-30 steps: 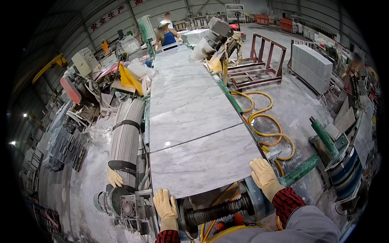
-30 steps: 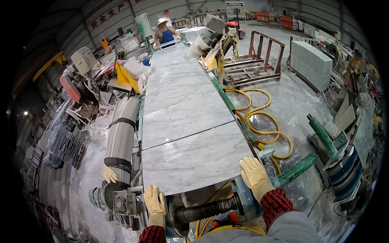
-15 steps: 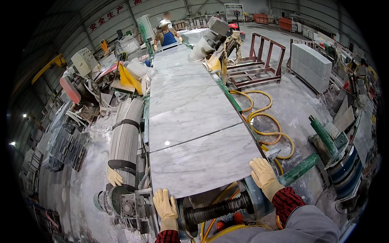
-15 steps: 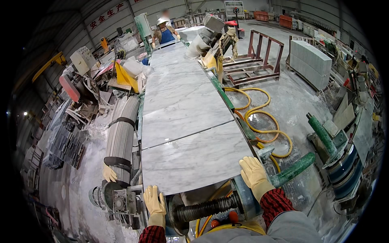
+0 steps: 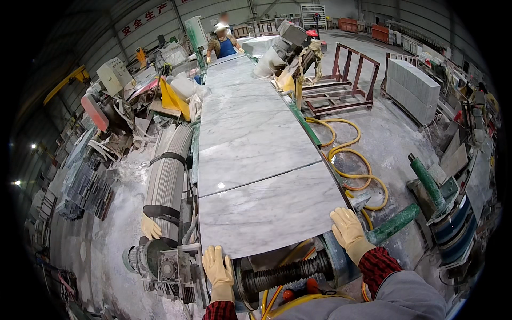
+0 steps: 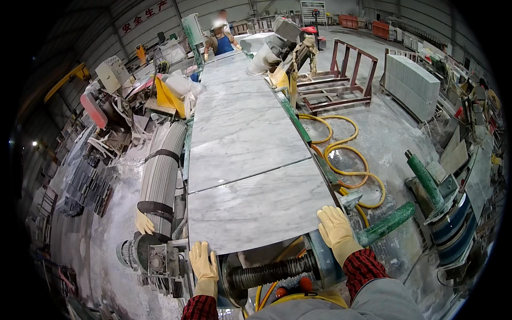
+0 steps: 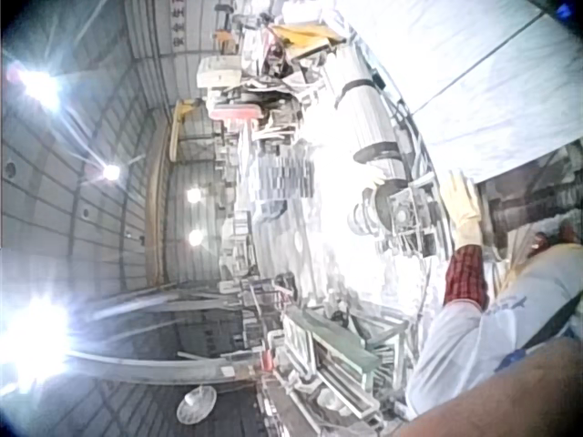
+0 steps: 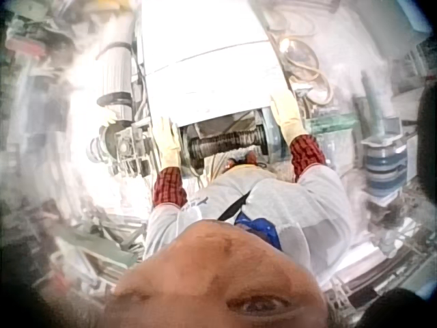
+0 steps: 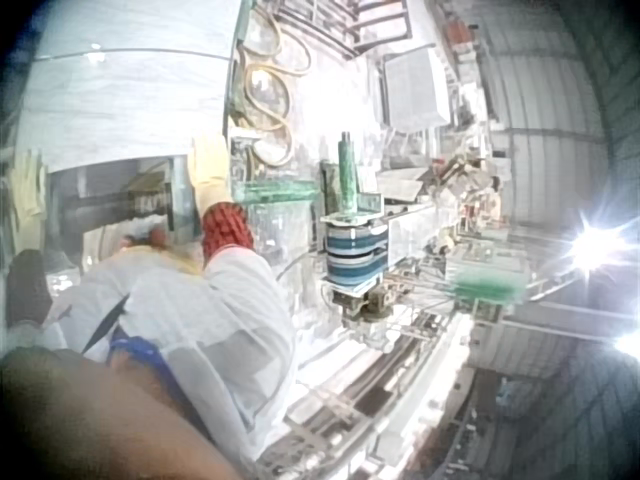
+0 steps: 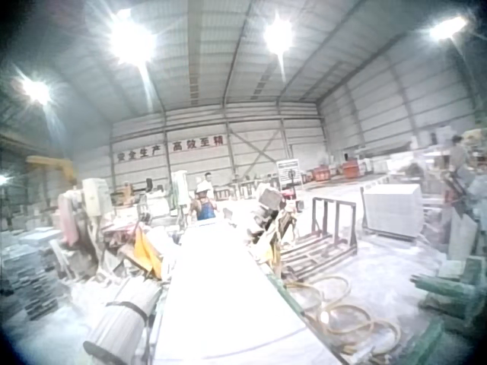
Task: The person handles large stone slabs on a conveyor belt in a factory. They lift and place the slabs onto the moving belt, guiding them through the machinery while wearing gloves.
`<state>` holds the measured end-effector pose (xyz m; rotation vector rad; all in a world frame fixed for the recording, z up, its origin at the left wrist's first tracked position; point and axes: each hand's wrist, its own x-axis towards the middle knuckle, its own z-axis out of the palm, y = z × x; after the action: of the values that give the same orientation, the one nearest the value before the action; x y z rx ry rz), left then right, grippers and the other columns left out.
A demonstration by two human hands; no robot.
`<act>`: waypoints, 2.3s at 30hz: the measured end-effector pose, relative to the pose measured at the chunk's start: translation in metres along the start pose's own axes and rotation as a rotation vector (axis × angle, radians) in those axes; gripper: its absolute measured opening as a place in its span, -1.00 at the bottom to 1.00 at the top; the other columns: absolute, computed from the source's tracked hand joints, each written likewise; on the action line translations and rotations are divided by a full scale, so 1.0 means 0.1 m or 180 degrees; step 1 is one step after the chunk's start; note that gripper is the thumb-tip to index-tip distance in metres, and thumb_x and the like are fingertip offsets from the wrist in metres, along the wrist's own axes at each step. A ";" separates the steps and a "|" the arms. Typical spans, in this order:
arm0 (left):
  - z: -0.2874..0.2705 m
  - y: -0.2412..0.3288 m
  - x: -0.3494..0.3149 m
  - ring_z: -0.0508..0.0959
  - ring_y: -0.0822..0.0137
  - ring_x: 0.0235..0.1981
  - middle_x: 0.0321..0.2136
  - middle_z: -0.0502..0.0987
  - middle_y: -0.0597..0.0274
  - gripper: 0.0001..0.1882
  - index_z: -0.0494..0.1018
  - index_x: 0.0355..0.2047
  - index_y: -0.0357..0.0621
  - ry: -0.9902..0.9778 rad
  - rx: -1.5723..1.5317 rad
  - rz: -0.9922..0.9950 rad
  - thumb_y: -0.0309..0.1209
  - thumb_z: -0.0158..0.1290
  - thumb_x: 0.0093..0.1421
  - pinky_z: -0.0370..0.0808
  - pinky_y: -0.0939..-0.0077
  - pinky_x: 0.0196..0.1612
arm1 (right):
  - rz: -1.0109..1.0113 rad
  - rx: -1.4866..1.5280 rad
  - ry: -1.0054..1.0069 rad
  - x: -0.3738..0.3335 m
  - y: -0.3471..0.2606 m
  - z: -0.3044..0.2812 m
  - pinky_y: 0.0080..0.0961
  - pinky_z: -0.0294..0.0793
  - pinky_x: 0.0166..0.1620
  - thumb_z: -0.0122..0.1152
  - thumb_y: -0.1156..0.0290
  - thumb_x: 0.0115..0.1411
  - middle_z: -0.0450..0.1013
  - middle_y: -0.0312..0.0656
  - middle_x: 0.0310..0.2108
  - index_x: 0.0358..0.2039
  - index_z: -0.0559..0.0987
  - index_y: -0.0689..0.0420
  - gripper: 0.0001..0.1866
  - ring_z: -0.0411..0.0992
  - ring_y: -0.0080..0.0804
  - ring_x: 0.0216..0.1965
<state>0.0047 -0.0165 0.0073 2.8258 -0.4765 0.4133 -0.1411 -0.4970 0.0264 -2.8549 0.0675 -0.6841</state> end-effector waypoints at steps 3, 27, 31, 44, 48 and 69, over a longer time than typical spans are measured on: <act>0.03 -0.03 -0.02 0.34 -0.26 0.40 0.35 0.40 -0.22 -0.49 0.39 0.30 -0.12 0.0095 0.0064 0.0063 -0.29 0.18 0.40 0.17 -0.16 0.50 | -0.0046 -0.0004 0.0042 -0.01 0.00 0.00 0.04 0.29 0.44 0.30 0.31 0.29 0.50 0.03 0.25 0.22 0.58 0.16 -0.51 0.40 0.08 0.32; -0.05 0.00 -0.09 0.34 -0.28 0.38 0.33 0.41 -0.25 -0.48 0.40 0.29 -0.14 0.0111 -0.0044 0.0111 -0.30 0.19 0.37 0.20 -0.16 0.47 | -0.0107 -0.0022 0.0033 -0.06 -0.05 -0.09 0.03 0.32 0.42 0.29 0.34 0.28 0.50 0.05 0.22 0.19 0.58 0.20 -0.52 0.40 0.09 0.30; -0.03 0.00 -0.12 0.35 -0.28 0.37 0.34 0.41 -0.26 -0.48 0.40 0.29 -0.13 0.0128 0.0029 0.0105 -0.31 0.19 0.37 0.21 -0.16 0.46 | -0.0146 -0.0017 0.0064 -0.07 -0.05 -0.10 0.03 0.33 0.41 0.30 0.35 0.27 0.50 0.04 0.20 0.18 0.57 0.19 -0.53 0.40 0.09 0.29; -0.15 0.07 -0.12 0.34 -0.28 0.38 0.34 0.41 -0.24 -0.49 0.41 0.29 -0.15 0.0050 -0.0128 0.0106 -0.34 0.19 0.37 0.21 -0.14 0.46 | -0.0057 0.0003 -0.0019 -0.12 -0.06 -0.11 0.03 0.34 0.39 0.30 0.34 0.27 0.50 0.05 0.21 0.18 0.57 0.20 -0.53 0.41 0.11 0.28; -0.14 0.03 -0.18 0.32 -0.28 0.42 0.37 0.40 -0.24 -0.47 0.40 0.33 -0.12 -0.0032 -0.0264 -0.0010 -0.37 0.19 0.38 0.17 -0.16 0.50 | -0.0091 0.0050 0.0034 -0.11 -0.10 -0.15 0.01 0.34 0.39 0.30 0.33 0.27 0.51 0.06 0.20 0.16 0.59 0.21 -0.54 0.41 0.12 0.27; -0.02 -0.05 -0.30 0.36 -0.29 0.39 0.35 0.42 -0.28 -0.49 0.41 0.30 -0.11 0.0118 -0.0036 0.0056 -0.28 0.19 0.40 0.19 -0.19 0.49 | -0.0121 0.0146 0.0094 -0.17 -0.12 -0.19 0.01 0.34 0.37 0.27 0.33 0.27 0.50 0.05 0.17 0.13 0.58 0.20 -0.56 0.41 0.10 0.24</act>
<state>-0.0211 -0.0026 -0.0016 2.7997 -0.4951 0.4640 -0.1652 -0.4870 0.0381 -2.8094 0.0019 -0.7259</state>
